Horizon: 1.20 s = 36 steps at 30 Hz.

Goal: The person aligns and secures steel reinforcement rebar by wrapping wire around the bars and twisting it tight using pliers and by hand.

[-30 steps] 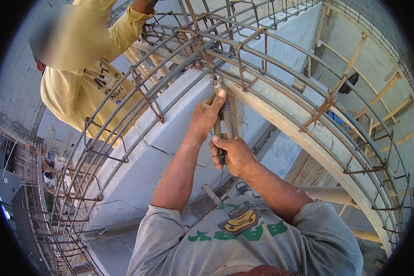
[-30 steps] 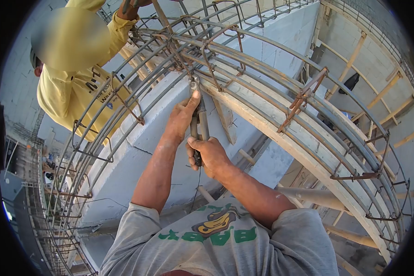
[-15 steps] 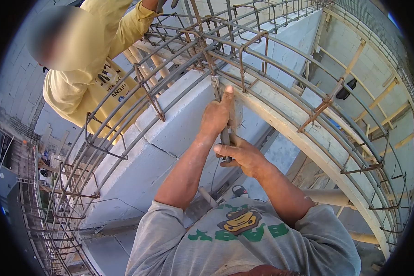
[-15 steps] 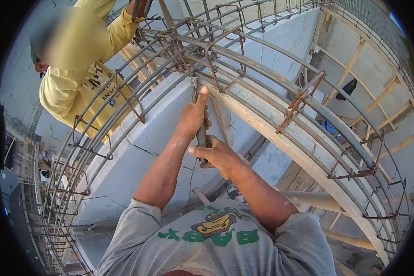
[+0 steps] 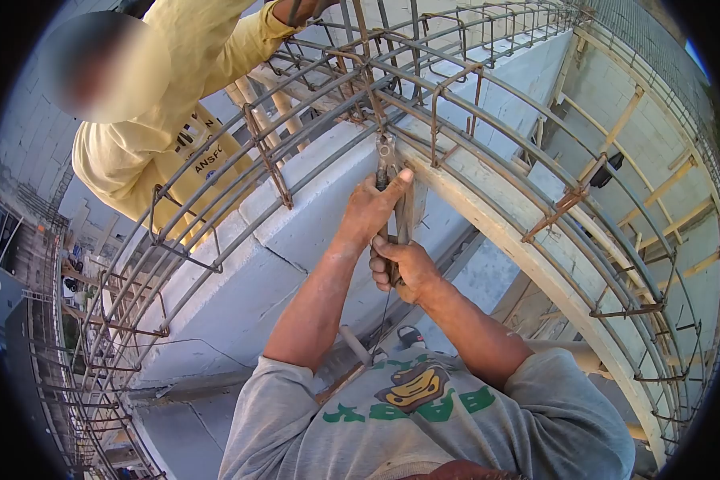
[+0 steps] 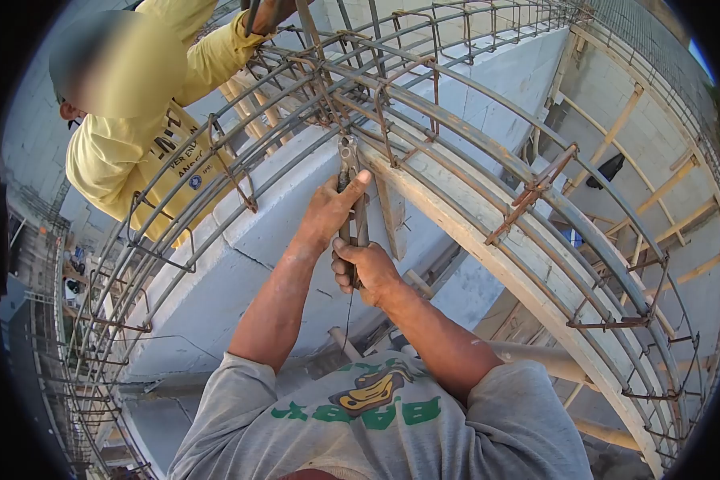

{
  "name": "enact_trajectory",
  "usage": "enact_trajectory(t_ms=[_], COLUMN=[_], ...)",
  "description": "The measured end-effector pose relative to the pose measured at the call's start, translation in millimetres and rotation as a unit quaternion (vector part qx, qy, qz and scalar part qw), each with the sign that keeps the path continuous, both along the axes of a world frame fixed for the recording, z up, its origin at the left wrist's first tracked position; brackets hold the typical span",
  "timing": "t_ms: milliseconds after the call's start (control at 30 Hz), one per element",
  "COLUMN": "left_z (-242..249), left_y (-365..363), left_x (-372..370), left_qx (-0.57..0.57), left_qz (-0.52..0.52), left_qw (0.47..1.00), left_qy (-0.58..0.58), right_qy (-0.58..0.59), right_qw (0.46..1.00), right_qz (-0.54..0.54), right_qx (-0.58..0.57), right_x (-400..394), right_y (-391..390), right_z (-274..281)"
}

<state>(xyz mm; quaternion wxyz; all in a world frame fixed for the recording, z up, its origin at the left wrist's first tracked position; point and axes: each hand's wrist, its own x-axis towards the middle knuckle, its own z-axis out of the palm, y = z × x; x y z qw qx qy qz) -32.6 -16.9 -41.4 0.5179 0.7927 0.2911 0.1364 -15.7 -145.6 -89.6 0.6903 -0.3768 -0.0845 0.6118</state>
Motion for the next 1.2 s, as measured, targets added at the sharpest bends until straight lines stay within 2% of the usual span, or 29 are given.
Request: enact_trajectory(t_ms=[100,167,200,300,333,367,433,467,533,567,633,667,700,733,767,800,867,933,1000,1100,1200], left_z=[0.9,-5.0,-4.3,6.6,5.8,1.2,-6.0,-3.1,5.4,7.3,12.0,16.7,22.4,25.2,24.7,22.6,13.1,2.4,3.3,12.3,3.8], left_y=[6.2,4.6,4.8,3.1,3.6,3.1,2.9,-1.2,-12.4,-13.3,-9.2,-4.5,0.9,3.4,1.8,0.5,0.6,3.4,3.8,-0.5,-0.1], left_x=[1.9,5.4,6.0,6.9,9.0,8.8,10.7,9.3,3.7,1.1,-7.7,-12.4,-17.0,-20.1,-22.2,-20.2,-18.8,-14.9,-17.8,-18.6,-16.8], left_qx=[-0.271,-0.414,-0.41,-0.326,-0.179,-0.047,0.221,0.248,0.301,0.302,0.304,0.249,0.192,0.134,0.124,0.115,0.076,0.017,0.05,0.122,0.207], left_qz=[-0.074,-0.128,-0.118,-0.061,-0.02,0.0,0.039,0.05,0.072,0.064,0.053,0.035,0.018,-0.001,0.007,0.012,0.027,0.051,0.036,0.039,0.05], left_qw=[0.953,0.885,0.894,0.941,0.983,0.997,0.965,0.957,0.941,0.942,0.945,0.965,0.98,0.991,0.992,0.993,0.997,0.999,0.998,0.992,0.977], left_qy=[-0.113,-0.168,-0.138,-0.072,0.015,0.059,0.138,0.139,0.139,0.129,0.111,0.079,0.048,0.016,0.011,0.007,0.003,-0.004,-0.008,0.005,-0.009], right_qy=[0.163,0.224,0.136,-0.006,-0.01,-0.054,-0.149,-0.186,-0.077,-0.022,0.002,0.016,0.106,0.196,0.28,0.224,0.101,-0.01,-0.102,-0.188,-0.262], right_qw=[0.964,0.901,0.927,0.984,0.992,0.995,0.989,0.982,0.995,0.996,0.998,0.997,0.986,0.951,0.893,0.912,0.965,0.991,0.994,0.979,0.96], right_qz=[0.109,0.2,0.185,0.127,0.102,0.065,-0.009,0.029,-0.038,-0.07,-0.07,-0.067,0.005,0.076,0.147,0.143,0.117,0.065,-0.007,-0.082,-0.096], right_qx=[0.178,0.314,0.295,0.125,0.077,0.056,0.016,-0.018,-0.041,-0.05,0.002,0.026,0.129,0.228,0.32,0.313,0.21,0.116,0.032,-0.001,-0.025], right_x=[7.3,17.1,20.5,17.3,13.7,5.2,-13.7,-16.9,-29.6,-32.8,-30.1,-28.7,-23.2,-12.9,-5.5,-1.6,2.7,2.6,-4.8,-11.1,-10.3], right_y=[6.4,7.2,5.3,-6.8,-9.8,-10.7,-4.8,-1.3,11.5,15.3,21.5,23.9,20.9,14.1,8.0,6.5,1.7,0.1,1.4,0.7,-0.1], right_z=[-23.0,-27.2,-24.4,-5.6,0.0,3.0,8.4,8.2,19.9,24.6,0.3,-12.0,-15.9,-18.4,-20.7,-22.9,-20.4,-11.3,-4.0,4.8,10.7])
